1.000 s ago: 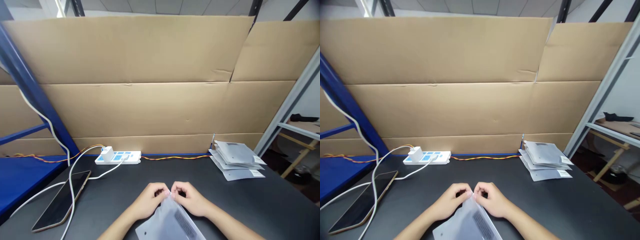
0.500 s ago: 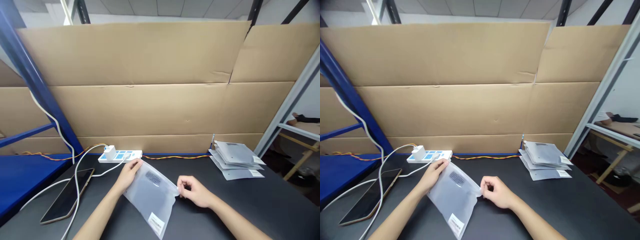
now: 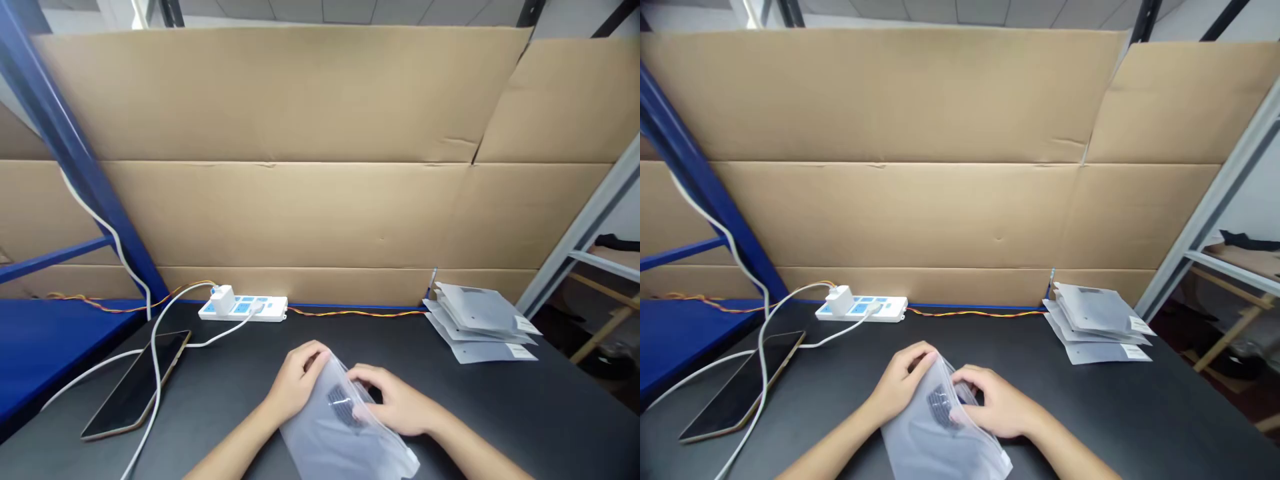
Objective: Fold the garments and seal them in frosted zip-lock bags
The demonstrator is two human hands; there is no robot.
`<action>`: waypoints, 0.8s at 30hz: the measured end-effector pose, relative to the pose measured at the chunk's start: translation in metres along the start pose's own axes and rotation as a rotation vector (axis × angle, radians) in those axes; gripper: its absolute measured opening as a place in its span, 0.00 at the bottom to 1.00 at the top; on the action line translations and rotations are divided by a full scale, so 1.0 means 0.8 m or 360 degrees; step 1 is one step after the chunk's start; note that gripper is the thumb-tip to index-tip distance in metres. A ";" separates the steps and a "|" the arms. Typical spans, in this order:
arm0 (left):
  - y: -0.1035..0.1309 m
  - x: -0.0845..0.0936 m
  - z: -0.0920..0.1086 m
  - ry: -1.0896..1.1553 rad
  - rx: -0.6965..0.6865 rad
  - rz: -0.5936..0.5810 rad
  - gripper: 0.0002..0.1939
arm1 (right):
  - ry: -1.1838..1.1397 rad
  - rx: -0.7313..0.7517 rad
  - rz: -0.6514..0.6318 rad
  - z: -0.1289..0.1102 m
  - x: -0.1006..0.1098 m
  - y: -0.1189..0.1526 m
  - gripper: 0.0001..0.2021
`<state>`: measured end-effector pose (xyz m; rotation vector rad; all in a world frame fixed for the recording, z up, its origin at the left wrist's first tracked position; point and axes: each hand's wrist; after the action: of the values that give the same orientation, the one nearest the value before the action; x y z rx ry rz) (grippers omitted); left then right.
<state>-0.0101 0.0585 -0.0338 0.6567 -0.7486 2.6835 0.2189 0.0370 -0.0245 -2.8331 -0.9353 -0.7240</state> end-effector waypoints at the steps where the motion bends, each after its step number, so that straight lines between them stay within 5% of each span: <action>1: 0.001 0.000 0.003 -0.0063 -0.0033 0.0009 0.16 | 0.0059 0.0032 -0.0009 -0.001 -0.003 0.001 0.15; 8: 0.005 -0.003 0.013 -0.0162 -0.0068 -0.0229 0.16 | 0.0105 0.0082 0.0080 0.006 -0.019 -0.005 0.03; 13: 0.001 0.004 0.004 -0.0356 -0.0039 -0.0290 0.16 | -0.0189 -0.0124 0.0327 0.039 0.005 -0.019 0.04; 19: -0.009 0.052 -0.039 -0.0731 0.0147 -0.0054 0.14 | -0.0395 -0.0222 0.0576 0.078 0.053 -0.027 0.11; 24: -0.012 0.096 -0.074 -0.0900 0.0297 0.0209 0.16 | -0.0435 -0.0269 0.0636 0.090 0.067 -0.025 0.15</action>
<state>-0.0929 0.1090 -0.0369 1.4998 -0.6846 2.7218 0.2750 0.0973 -0.0652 -3.1762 -0.3136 -0.3914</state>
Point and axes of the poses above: each hand's wrist, its own y-axis away from the middle knuckle, its own x-axis out of the back of the hand, z = x × y, and after that the axes turned 9 degrees about -x, right-handed
